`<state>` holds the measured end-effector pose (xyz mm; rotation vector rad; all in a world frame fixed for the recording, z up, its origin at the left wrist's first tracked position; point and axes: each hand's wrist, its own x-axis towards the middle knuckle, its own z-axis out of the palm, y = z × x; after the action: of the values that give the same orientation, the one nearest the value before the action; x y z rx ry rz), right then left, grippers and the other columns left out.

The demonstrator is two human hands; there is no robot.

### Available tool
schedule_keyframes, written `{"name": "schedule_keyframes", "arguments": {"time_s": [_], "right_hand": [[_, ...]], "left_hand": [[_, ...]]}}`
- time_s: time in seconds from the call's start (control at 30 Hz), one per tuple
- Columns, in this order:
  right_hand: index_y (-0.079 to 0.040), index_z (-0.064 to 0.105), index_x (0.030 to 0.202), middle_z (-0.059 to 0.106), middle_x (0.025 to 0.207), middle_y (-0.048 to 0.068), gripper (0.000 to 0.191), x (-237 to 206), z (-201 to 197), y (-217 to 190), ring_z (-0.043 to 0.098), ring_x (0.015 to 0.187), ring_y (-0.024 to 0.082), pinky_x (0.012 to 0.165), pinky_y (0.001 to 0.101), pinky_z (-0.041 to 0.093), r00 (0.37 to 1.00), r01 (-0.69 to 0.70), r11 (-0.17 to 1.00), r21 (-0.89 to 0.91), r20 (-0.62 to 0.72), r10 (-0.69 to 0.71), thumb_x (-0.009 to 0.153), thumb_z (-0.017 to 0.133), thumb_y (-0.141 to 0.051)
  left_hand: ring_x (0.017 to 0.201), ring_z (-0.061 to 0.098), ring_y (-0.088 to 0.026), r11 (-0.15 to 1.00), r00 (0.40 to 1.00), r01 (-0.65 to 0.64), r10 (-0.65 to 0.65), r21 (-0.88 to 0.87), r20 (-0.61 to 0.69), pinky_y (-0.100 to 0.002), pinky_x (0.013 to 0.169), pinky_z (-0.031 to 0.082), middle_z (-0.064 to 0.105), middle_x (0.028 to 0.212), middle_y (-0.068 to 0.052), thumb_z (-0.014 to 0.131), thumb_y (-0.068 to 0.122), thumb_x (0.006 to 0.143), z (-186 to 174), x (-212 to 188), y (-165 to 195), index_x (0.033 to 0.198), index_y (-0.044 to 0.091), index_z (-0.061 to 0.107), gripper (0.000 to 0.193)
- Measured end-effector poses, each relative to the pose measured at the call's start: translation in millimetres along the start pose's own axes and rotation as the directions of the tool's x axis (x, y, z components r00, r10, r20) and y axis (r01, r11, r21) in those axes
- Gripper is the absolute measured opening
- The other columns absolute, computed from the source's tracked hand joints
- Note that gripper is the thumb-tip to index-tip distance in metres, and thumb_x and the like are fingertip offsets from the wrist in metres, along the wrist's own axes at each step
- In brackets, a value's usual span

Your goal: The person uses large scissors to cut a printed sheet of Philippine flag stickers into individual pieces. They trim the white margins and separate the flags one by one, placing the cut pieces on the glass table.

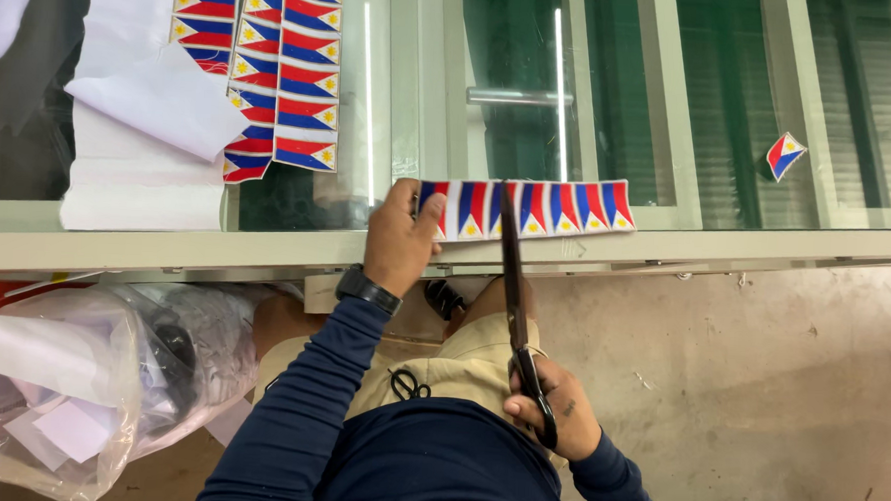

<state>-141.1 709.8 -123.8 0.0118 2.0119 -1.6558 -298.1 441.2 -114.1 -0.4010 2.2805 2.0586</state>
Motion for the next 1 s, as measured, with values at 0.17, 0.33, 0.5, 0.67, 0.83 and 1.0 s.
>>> {"name": "schedule_keyframes", "arguments": {"time_s": [0.17,0.33,0.5,0.67,0.83,1.0], "right_hand": [[-0.002,0.059,0.101,0.060,0.078,0.002,0.070,-23.7,-13.5,13.8,0.059,0.066,0.010,0.059,0.0246,0.052,0.983,-0.105,0.978,0.179,0.170,0.074,0.074,0.077,-0.065],[-0.003,0.058,0.104,0.059,0.077,0.003,0.076,-38.6,-23.1,25.4,0.059,0.068,0.012,0.063,0.0252,0.052,0.958,-0.196,0.972,0.130,0.236,0.161,0.074,0.074,-0.071],[-0.004,0.058,0.102,0.059,0.075,0.003,0.077,-20.7,-21.3,21.2,0.061,0.066,0.013,0.059,0.0259,0.051,0.949,-0.206,0.977,0.057,0.254,0.185,0.074,0.067,-0.075],[-0.003,0.057,0.105,0.059,0.079,0.003,0.074,2.5,-20.3,7.6,0.060,0.069,0.013,0.064,0.0254,0.052,0.957,-0.127,0.985,0.115,0.277,0.091,0.080,0.065,-0.073],[-0.003,0.057,0.108,0.060,0.081,0.004,0.074,11.0,-15.8,3.7,0.061,0.071,0.013,0.065,0.0253,0.052,0.952,-0.122,0.984,0.133,0.297,0.078,0.081,0.065,-0.072],[-0.002,0.056,0.109,0.060,0.082,0.004,0.074,9.1,-10.8,8.6,0.061,0.072,0.013,0.066,0.0252,0.052,0.953,-0.086,0.981,0.173,0.302,0.030,0.082,0.065,-0.070]], "left_hand": [[0.065,0.067,-0.013,1.000,0.993,0.006,-0.004,-0.018,0.117,-0.028,0.056,0.058,0.069,0.087,-0.012,0.068,0.016,0.097,-3.3,0.9,-9.0,0.119,-0.001,0.059,0.028],[0.073,0.069,-0.009,0.946,0.976,0.147,-0.091,-0.290,0.198,-0.023,0.066,0.061,0.071,0.095,-0.010,0.066,0.009,0.097,0.5,0.3,-26.7,0.117,-0.004,0.061,0.024],[0.073,0.071,-0.009,0.926,0.961,0.233,-0.173,-0.297,0.214,-0.022,0.065,0.061,0.074,0.091,-0.009,0.069,0.010,0.095,10.8,-11.8,-26.5,0.108,-0.006,0.065,0.021],[0.062,0.069,-0.010,0.943,0.935,0.322,-0.302,-0.086,0.185,-0.023,0.053,0.056,0.074,0.080,-0.008,0.070,0.019,0.096,16.0,-21.9,-14.2,0.101,-0.004,0.067,0.023],[0.062,0.069,-0.009,0.940,0.939,0.308,-0.275,-0.149,0.206,-0.022,0.052,0.055,0.075,0.081,-0.006,0.070,0.020,0.094,16.9,-25.5,-15.5,0.103,-0.002,0.067,0.024],[0.069,0.070,-0.009,0.965,0.931,0.239,-0.196,-0.106,0.309,-0.023,0.059,0.057,0.074,0.084,-0.006,0.075,0.013,0.092,14.1,-26.6,-22.8,0.105,-0.003,0.067,0.022]]}}
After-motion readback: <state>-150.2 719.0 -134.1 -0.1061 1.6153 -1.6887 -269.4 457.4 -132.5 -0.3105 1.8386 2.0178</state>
